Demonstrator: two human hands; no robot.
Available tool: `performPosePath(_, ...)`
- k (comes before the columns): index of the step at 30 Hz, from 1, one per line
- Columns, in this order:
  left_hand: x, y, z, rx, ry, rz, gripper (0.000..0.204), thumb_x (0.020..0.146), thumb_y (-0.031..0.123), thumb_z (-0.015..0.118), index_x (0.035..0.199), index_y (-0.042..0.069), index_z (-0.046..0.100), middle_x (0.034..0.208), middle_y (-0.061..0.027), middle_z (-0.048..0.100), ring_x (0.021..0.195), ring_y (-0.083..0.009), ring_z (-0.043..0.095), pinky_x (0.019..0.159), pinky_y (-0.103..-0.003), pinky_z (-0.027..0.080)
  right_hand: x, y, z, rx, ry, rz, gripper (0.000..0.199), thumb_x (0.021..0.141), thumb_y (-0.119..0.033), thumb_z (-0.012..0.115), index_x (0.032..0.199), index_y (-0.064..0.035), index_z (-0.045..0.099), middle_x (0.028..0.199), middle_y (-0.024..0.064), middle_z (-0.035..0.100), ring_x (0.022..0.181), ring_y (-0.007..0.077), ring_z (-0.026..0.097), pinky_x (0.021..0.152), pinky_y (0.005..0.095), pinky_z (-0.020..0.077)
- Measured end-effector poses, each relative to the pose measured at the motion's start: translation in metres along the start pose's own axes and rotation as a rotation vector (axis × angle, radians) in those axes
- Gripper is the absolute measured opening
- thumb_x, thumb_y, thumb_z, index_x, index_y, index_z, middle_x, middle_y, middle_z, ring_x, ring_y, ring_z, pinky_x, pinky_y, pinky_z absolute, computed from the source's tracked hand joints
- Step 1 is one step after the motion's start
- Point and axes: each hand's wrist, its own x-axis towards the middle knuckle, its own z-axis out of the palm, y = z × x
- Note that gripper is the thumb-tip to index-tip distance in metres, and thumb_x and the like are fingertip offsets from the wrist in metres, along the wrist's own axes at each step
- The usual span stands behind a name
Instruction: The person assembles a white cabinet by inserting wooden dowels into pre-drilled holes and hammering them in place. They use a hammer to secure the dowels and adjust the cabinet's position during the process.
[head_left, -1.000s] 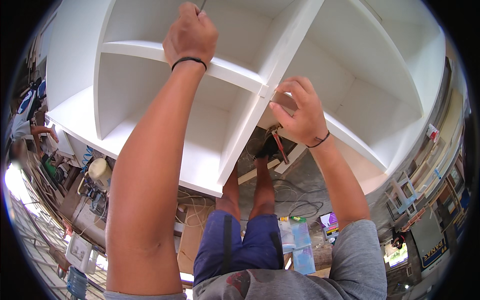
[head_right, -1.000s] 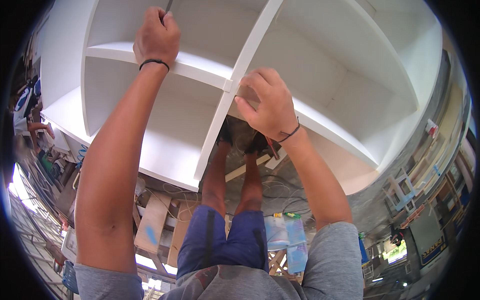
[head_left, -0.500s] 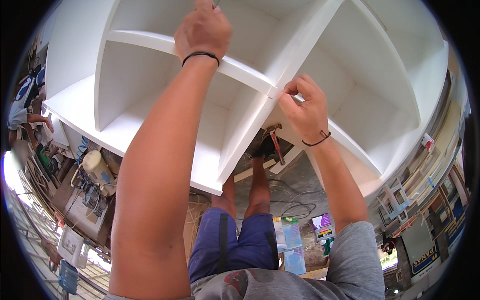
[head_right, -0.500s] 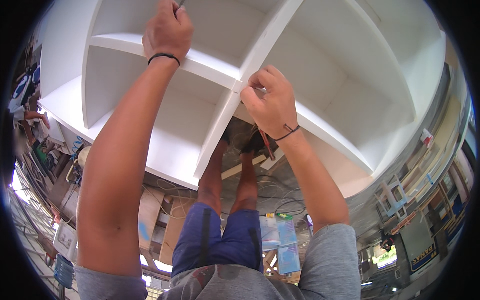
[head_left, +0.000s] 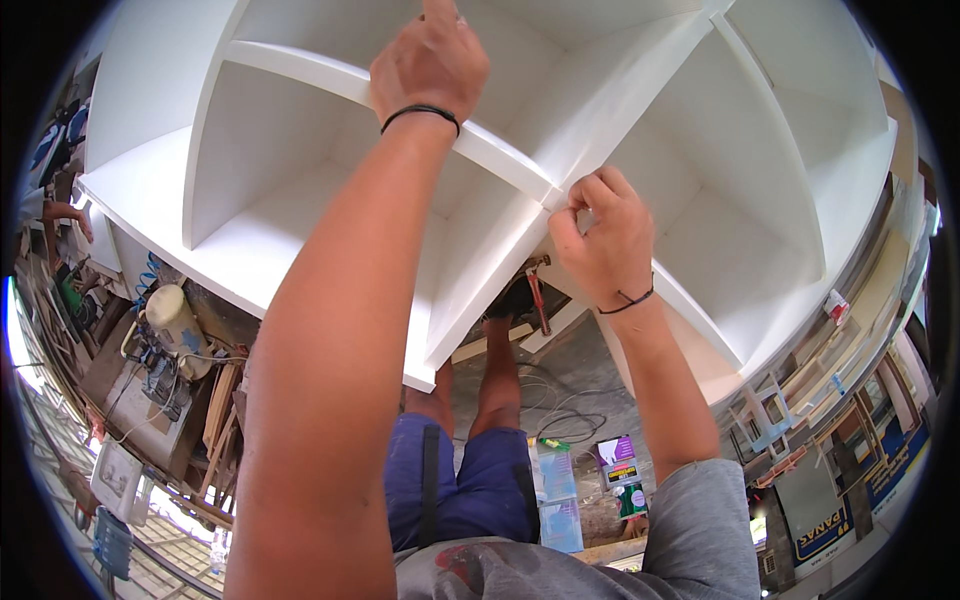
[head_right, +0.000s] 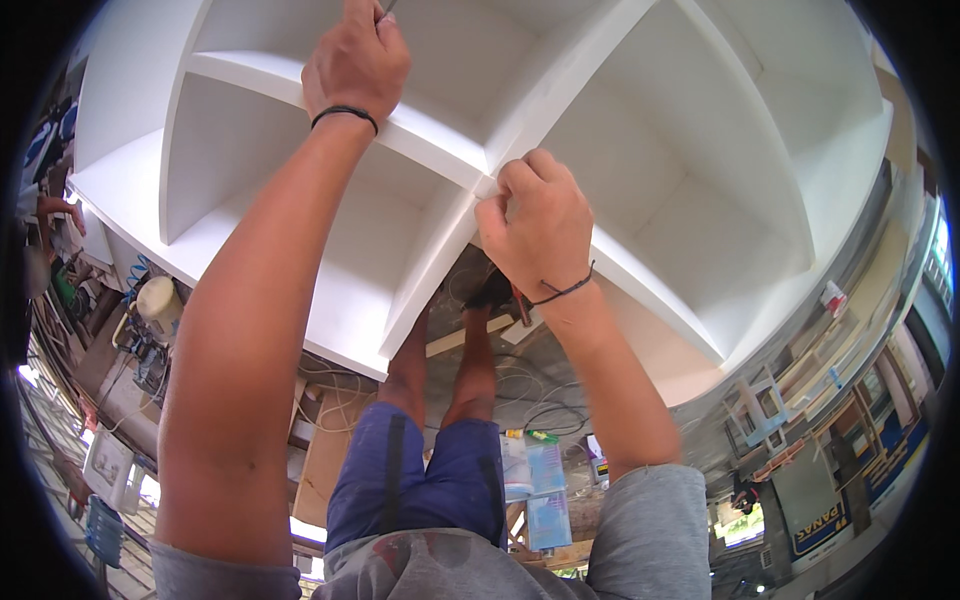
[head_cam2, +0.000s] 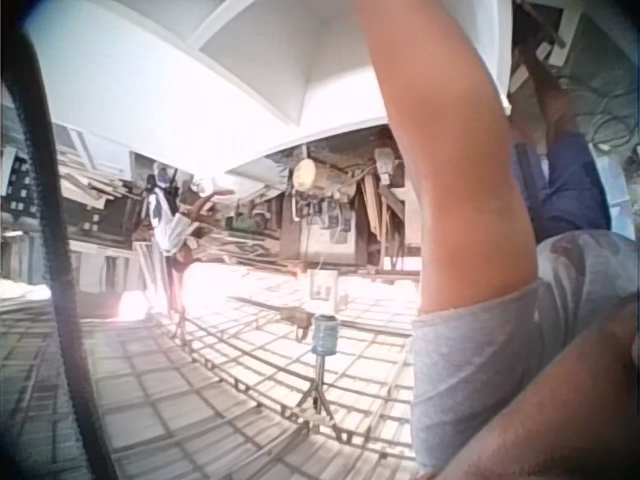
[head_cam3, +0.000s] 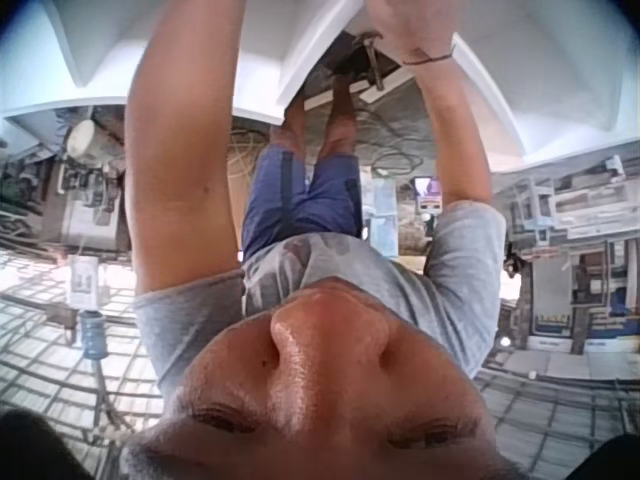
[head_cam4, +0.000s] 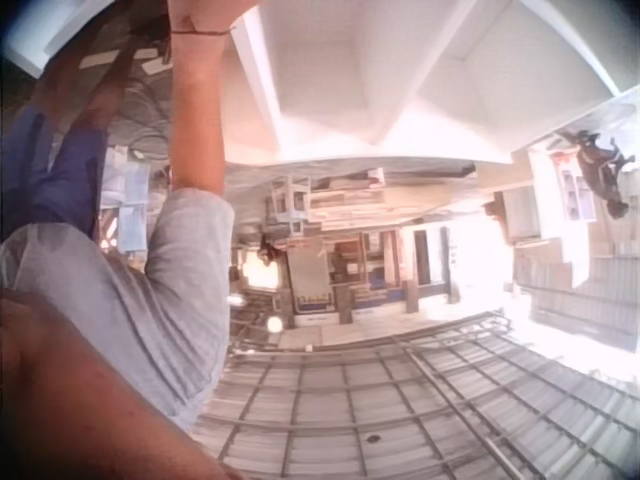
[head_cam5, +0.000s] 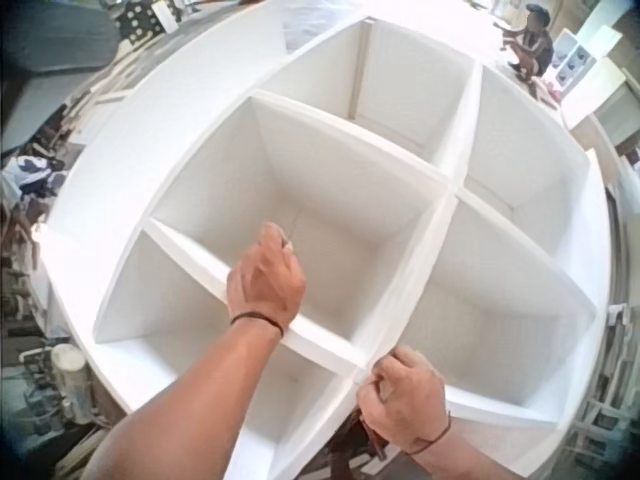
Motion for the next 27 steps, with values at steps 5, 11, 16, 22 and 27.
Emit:
performPosePath(5,0.0,0.001,0.0,0.001,-0.02,-0.009,0.016,0.092,0.021,0.052,0.097,0.006,0.053,0.086,-0.0209,0.068,0.084,-0.0415,0.065,0.074,-0.051,0.051,-0.005,0.006,0.006,-0.044,0.116,-0.183,0.008,0.068,-0.001,0.064,0.073,-0.0025,0.057,0.08,0.0094,0.058,0.072,0.0293,0.057,0.061,0.0393,0.0478)
performPosePath(11,0.0,-0.001,0.004,-0.001,-0.018,0.001,0.015,0.092,0.02,0.052,0.097,0.006,0.053,0.085,-0.0208,0.068,0.083,-0.041,0.066,0.074,-0.05,0.051,-0.015,0.008,-0.001,0.099,0.059,-0.228,0.012,0.073,0.0,0.065,0.081,-0.0017,0.057,0.089,0.0104,0.062,0.079,0.0299,0.061,0.064,0.038,0.0503)
performPosePath(16,0.001,0.002,0.0,0.021,-0.009,-0.006,0.014,0.091,0.019,0.053,0.096,0.006,0.052,0.083,-0.0209,0.067,0.081,-0.0407,0.066,0.075,-0.05,0.051,-0.039,0.023,-0.015,0.241,0.14,-0.085,0.012,0.079,-0.002,0.066,0.084,-0.0008,0.055,0.088,0.0141,0.061,0.086,0.0299,0.064,0.071,0.0365,0.0511)
performPosePath(22,0.0,-0.003,0.004,-0.019,0.008,0.034,0.013,0.091,0.02,0.052,0.093,0.007,0.05,0.08,-0.02,0.065,0.079,-0.0414,0.063,0.072,-0.05,0.049,-0.031,0.035,-0.019,0.286,0.036,0.154,0.031,0.082,-0.019,0.072,0.103,0.0017,0.064,0.09,0.0159,0.065,0.088,0.0281,0.066,0.08,0.0346,0.0496)
performPosePath(27,0.0,-0.004,0.009,-0.033,0.073,0.099,0.015,0.092,0.02,0.053,0.093,0.006,0.05,0.077,-0.0194,0.063,0.075,-0.0413,0.061,0.071,-0.05,0.048,-0.002,0.037,-0.024,0.374,-0.336,0.364,0.044,0.083,-0.036,0.07,0.104,0.0023,0.07,0.086,0.0171,0.068,0.082,0.0262,0.065,0.073,0.0355,0.049)
